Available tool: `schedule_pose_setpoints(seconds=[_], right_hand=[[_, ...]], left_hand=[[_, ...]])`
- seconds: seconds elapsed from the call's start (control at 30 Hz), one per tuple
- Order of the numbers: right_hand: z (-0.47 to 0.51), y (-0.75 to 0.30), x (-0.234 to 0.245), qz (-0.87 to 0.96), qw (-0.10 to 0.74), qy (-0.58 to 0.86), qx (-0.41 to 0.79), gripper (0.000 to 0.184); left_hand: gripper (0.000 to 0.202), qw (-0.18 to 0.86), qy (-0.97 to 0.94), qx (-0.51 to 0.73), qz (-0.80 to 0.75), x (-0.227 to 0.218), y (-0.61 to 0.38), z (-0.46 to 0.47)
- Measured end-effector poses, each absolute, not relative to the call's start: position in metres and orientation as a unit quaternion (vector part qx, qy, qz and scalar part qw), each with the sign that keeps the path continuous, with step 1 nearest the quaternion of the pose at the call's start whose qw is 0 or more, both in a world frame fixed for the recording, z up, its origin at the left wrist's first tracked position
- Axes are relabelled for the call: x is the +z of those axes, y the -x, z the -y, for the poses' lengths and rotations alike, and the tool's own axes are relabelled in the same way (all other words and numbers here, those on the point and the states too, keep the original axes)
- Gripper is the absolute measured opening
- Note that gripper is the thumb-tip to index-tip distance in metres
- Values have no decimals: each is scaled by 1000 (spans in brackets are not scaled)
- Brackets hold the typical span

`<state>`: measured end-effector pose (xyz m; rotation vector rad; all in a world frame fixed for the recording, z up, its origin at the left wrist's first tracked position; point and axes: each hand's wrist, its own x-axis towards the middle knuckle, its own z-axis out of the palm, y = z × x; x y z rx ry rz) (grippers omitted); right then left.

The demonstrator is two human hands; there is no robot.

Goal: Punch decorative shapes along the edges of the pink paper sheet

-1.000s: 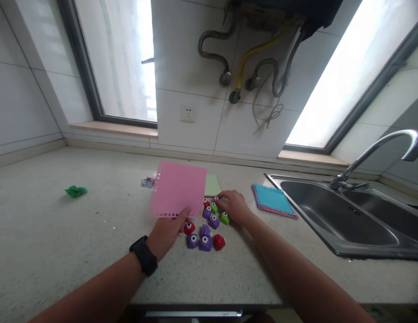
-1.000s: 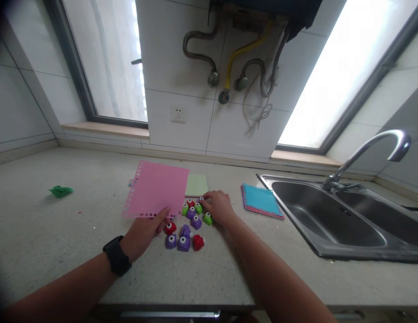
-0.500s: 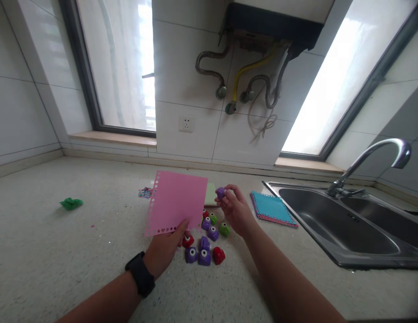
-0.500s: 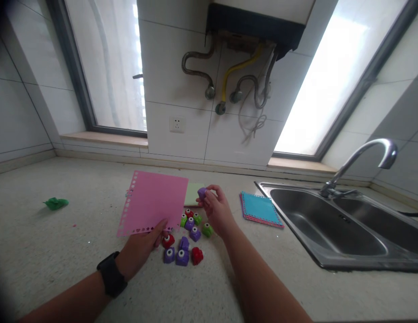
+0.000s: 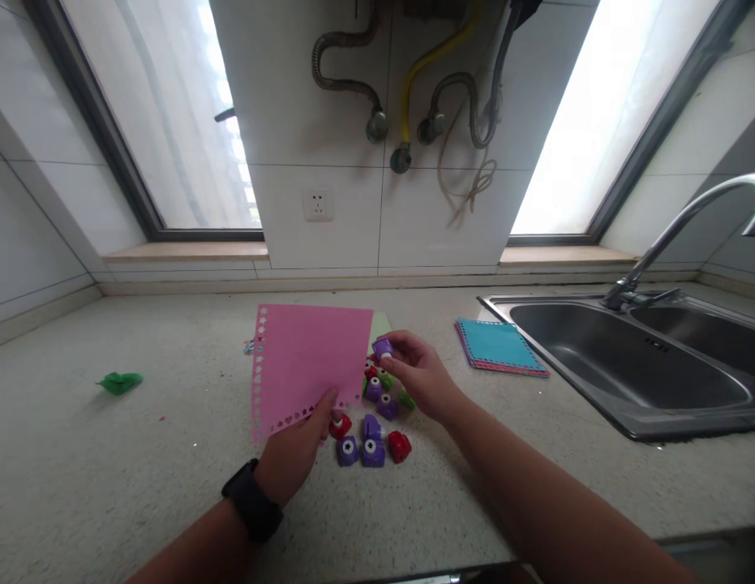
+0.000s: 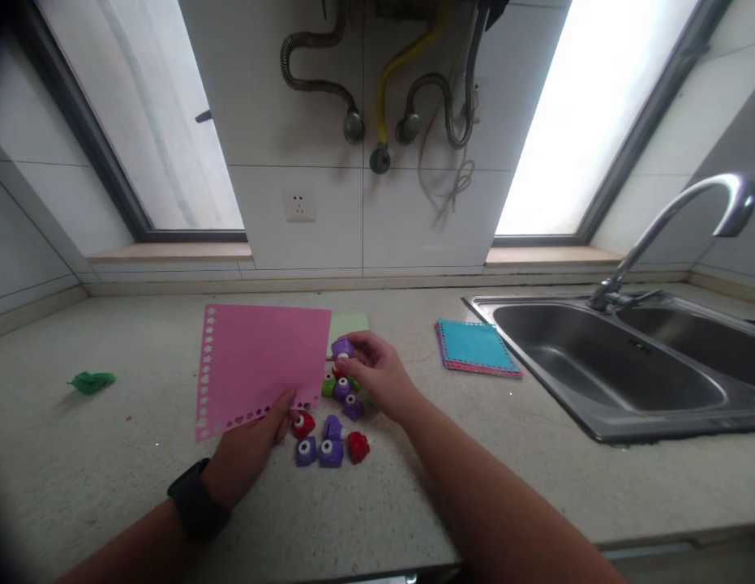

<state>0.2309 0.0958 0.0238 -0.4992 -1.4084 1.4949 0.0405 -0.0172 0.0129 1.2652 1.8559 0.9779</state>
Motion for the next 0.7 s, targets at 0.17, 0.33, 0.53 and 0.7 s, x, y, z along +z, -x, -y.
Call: schedule_pose_setpoints(seconds=[0.17,0.33,0.53,0.7], right_hand=[[-92,-231,27,586,481,214,616,34],[-92,-231,26,598,473,211,611,32],[-90,-231,27,597,467,210,617,30],[-90,-231,26,603,467,213,611,31]], left_hand=[[54,340,-490,359,-719,14,-41,18],[55,340,-499,376,-703,11,-40,18],[52,339,-506,387,-692,5,-38,16],[53,335,-509,389,-691,5,-37,16]])
